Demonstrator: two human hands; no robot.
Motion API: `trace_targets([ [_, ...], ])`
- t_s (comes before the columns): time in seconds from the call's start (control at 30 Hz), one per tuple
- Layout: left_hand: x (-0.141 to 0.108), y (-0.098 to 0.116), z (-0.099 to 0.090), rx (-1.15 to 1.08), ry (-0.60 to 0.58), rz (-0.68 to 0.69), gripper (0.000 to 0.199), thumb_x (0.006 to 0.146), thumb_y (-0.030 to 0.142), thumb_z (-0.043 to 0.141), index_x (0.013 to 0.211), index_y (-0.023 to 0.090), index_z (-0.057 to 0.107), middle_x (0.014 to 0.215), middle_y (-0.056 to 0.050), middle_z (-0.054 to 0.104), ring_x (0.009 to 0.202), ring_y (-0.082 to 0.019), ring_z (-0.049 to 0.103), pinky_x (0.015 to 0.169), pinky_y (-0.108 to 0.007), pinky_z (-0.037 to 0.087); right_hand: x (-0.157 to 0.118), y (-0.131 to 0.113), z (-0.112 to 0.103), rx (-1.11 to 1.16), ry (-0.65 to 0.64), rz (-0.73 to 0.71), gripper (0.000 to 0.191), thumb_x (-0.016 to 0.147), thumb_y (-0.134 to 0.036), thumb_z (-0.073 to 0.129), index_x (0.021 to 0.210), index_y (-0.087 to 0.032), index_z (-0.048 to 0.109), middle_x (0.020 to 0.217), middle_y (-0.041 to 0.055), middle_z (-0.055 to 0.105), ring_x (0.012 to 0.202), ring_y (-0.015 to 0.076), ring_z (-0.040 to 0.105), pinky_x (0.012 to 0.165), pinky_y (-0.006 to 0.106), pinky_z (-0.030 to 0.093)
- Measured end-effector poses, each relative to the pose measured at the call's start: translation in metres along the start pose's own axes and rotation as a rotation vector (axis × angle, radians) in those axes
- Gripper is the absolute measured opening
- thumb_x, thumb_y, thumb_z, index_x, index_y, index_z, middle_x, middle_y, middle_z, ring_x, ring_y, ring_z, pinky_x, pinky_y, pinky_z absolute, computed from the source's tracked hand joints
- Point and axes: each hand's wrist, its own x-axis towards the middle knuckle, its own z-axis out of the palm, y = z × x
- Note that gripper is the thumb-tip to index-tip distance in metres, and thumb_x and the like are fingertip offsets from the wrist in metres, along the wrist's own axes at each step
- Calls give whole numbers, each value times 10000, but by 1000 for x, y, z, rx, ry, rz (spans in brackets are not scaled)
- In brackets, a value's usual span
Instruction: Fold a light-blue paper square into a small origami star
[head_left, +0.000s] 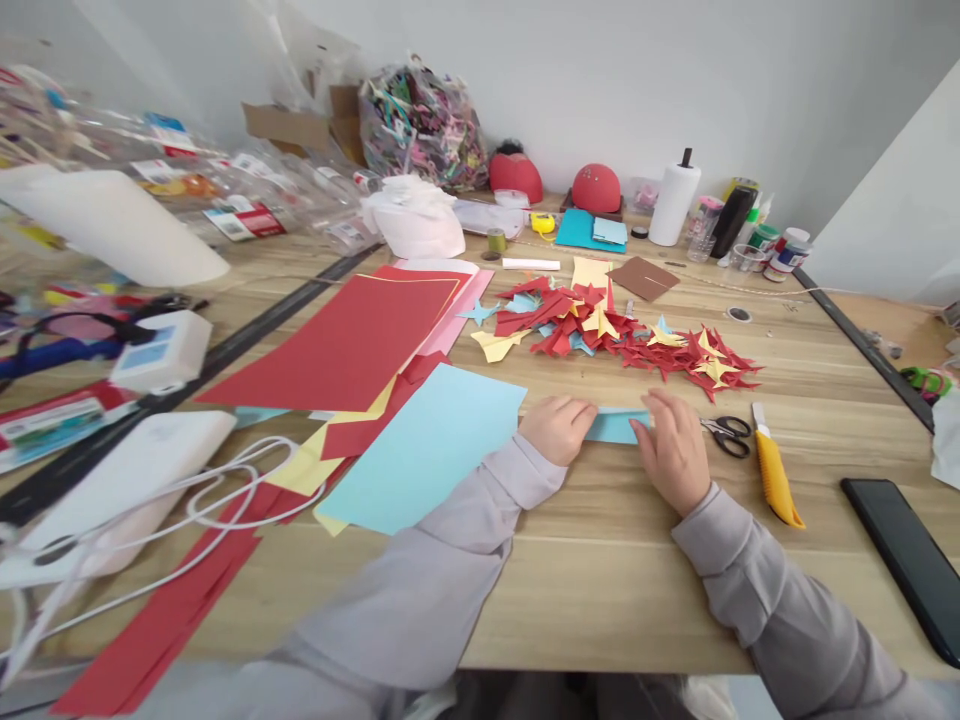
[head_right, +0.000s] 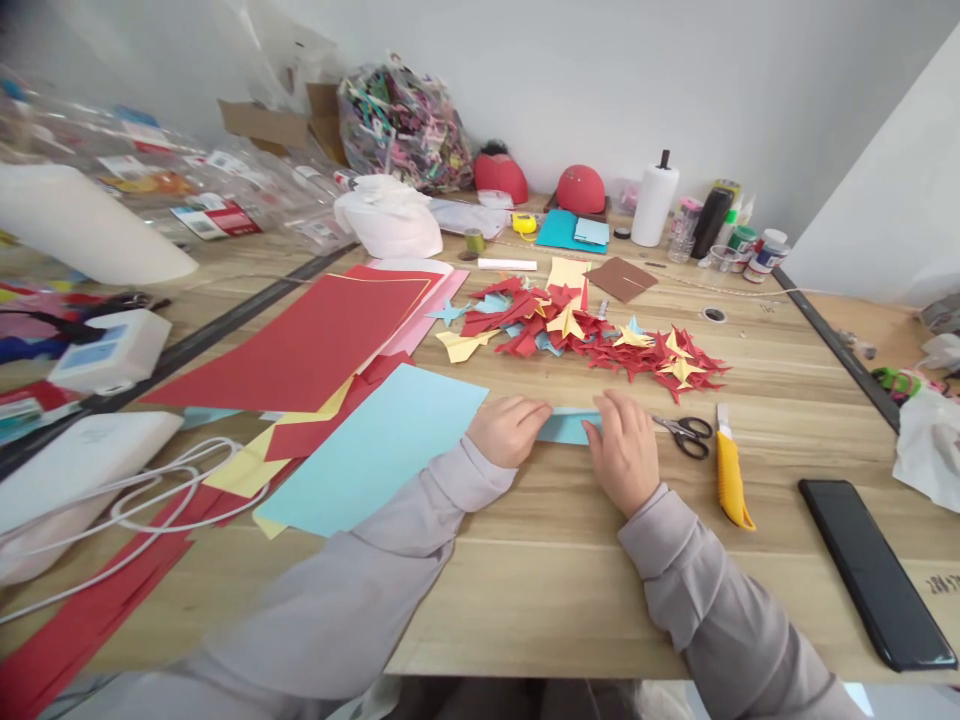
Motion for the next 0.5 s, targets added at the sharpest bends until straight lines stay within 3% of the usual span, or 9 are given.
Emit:
trace_targets([
  [0.1,0,6,-6,-129,248,-207,301,922,170,376,1004,166,666,973,-105,704,893,-196,644,789,-328,518,-1,-2,2,225,156,126,542,885,-357,538,1352,-149,355,1258,203,501,1194,286,480,927,471,450],
  [0.2,1,20,-10,-246,378,-250,230,905,176,443,929,162,671,888,-86,720,828,-175,665,754,-287,529,-3,-6,9,564,73,218,699,837,-414,603,1397,-207,239,1317,190,449,1163,264,525,898,457,489],
  [0.27,2,33,-12,-342,376,-198,196,882,166,480,893,165,676,861,-78,727,812,-169,674,743,-272,534,-4,-11,13,769,-20,272,720,803,-442,639,1372,-237,248,1326,172,447,1138,248,547,878,430,511],
  [0.37,3,51,-15,-529,305,-197,207,864,154,476,868,180,682,841,-60,734,766,-153,681,699,-252,541,-5,-18,12,940,-72,366,574,805,-436,641,1256,-240,344,1137,103,567,1006,200,601,836,366,534],
  [0.5,4,56,-14,-716,232,-406,161,834,212,533,825,173,689,813,-66,731,712,-158,672,634,-249,532,-3,-22,6,1076,-68,387,542,846,-432,579,1290,-254,324,1267,120,521,1056,195,595,880,366,521],
])
